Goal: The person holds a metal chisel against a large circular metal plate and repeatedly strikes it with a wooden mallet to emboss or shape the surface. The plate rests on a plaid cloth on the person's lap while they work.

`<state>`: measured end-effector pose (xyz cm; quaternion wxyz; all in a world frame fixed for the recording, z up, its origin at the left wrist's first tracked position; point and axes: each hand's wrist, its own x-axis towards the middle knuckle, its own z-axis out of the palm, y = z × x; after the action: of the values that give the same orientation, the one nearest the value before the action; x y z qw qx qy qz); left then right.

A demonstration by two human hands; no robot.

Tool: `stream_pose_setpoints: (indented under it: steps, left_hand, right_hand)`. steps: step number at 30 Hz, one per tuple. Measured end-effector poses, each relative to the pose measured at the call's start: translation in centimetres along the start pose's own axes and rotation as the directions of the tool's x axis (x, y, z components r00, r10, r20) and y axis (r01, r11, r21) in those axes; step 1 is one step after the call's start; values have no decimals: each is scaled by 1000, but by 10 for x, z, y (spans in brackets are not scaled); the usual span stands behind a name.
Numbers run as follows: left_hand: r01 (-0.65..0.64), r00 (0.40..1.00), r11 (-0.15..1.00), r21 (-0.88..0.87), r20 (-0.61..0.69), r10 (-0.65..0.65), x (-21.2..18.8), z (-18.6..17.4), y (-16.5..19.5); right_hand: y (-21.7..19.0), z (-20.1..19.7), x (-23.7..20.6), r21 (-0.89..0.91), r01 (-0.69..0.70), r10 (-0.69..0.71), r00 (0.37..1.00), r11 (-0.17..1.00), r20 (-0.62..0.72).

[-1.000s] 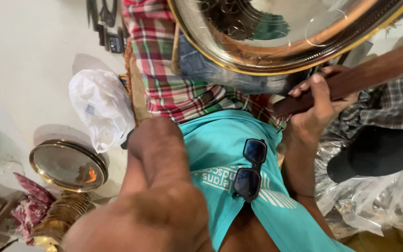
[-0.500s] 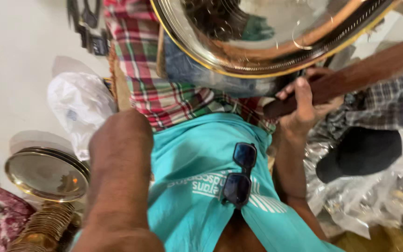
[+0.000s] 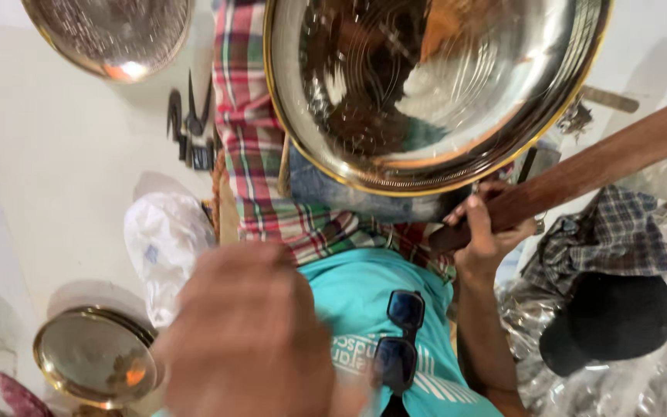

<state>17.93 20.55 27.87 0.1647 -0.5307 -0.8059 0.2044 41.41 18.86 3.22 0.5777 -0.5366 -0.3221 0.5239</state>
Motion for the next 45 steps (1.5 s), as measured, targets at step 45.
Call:
stream_pose_setpoints:
  steps: [45]
  left_hand:
    - [-465,867,-455,-759,-287,-407,66,210,108]
  right_hand:
    - [22,-63,103,-390,358,-341,933,848,117]
